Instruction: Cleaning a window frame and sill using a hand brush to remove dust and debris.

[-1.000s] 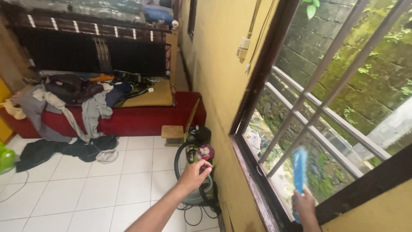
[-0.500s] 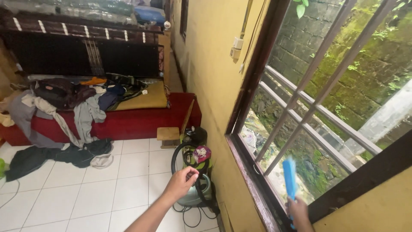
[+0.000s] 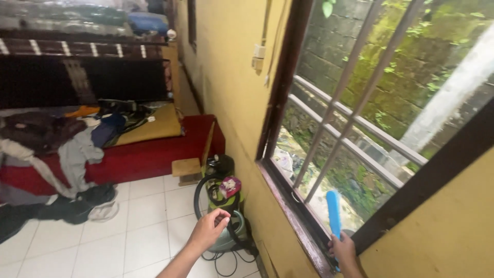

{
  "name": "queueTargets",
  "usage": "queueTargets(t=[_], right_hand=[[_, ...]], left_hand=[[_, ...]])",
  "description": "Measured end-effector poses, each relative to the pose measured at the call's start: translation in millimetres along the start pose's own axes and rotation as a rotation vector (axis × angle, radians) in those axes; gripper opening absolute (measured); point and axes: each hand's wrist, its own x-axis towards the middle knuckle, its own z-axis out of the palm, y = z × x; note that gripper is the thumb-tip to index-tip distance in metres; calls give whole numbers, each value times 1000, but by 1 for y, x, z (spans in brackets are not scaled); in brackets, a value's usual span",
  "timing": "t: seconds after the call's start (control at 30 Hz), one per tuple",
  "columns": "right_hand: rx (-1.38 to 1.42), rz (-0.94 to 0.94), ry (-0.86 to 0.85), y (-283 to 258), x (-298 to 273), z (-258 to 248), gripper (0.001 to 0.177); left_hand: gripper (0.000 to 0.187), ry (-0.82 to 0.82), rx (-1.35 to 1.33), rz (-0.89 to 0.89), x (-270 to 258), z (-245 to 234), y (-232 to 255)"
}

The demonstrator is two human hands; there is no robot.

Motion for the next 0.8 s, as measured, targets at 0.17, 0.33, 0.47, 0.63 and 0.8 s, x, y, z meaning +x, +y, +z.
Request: queueTargets(t=[0.17,0.33,0.47,0.63,0.8], right_hand=[[-66,55,9,16,-13,-6,15],[-231,127,-24,-2,-24,-13,28],[-90,72,-37,9,12,-9,17],[-137,45,-51,-26,8,-11,24],[-165,86,-62,-24,7,-11,22]], left_hand=[[18,-27,8,37,20,24,-14],[18,-49,67,37,41,43,-3],[18,-66,62,58,54,53,23],[18,-60,214,59,76,71,39],[17,-100,56,120,86,92,45]])
